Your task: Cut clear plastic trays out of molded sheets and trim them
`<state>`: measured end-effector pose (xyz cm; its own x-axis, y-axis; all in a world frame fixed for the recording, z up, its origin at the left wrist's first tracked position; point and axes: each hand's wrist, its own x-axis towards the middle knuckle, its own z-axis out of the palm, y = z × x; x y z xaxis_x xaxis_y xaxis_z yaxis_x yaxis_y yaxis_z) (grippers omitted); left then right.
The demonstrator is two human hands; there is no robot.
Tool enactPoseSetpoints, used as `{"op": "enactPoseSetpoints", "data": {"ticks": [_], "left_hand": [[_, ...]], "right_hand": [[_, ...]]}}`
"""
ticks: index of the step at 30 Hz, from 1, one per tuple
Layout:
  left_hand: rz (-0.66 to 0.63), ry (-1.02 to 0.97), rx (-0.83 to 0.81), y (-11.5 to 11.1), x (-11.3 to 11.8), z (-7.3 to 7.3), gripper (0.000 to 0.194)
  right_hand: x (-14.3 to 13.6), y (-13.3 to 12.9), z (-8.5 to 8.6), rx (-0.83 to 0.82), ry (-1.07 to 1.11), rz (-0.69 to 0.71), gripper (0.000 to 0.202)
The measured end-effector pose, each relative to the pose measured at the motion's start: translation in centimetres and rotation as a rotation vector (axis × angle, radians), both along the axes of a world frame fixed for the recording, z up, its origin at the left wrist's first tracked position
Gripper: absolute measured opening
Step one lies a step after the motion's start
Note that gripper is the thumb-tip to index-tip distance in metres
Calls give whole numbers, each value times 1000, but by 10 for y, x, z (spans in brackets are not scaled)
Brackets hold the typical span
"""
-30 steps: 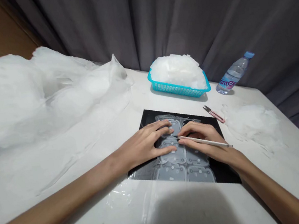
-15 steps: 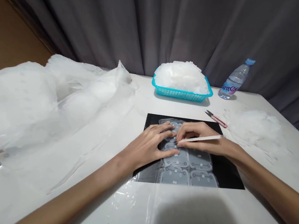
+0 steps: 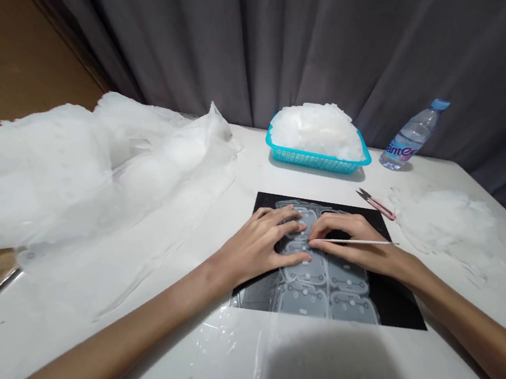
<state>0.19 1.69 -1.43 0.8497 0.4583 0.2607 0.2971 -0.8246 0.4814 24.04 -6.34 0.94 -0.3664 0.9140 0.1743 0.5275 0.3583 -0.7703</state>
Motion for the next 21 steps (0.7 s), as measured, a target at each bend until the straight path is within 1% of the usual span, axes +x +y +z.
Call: {"op": "enactPoseSetpoints", "data": {"ticks": [8, 13, 17, 21], "left_hand": [[1, -30, 23, 4, 2, -4, 60], [6, -7, 52, 4, 2, -3, 59], [8, 12, 76, 3, 2, -1, 61], [18, 68, 74, 0, 1, 1, 62]], "right_hand": [[1, 0, 1, 19, -14, 18, 11], [-1, -2, 3, 47, -37, 39, 8], [-4, -3, 2, 104, -100, 51, 9], [-2, -5, 5, 188, -215, 102, 13]]}}
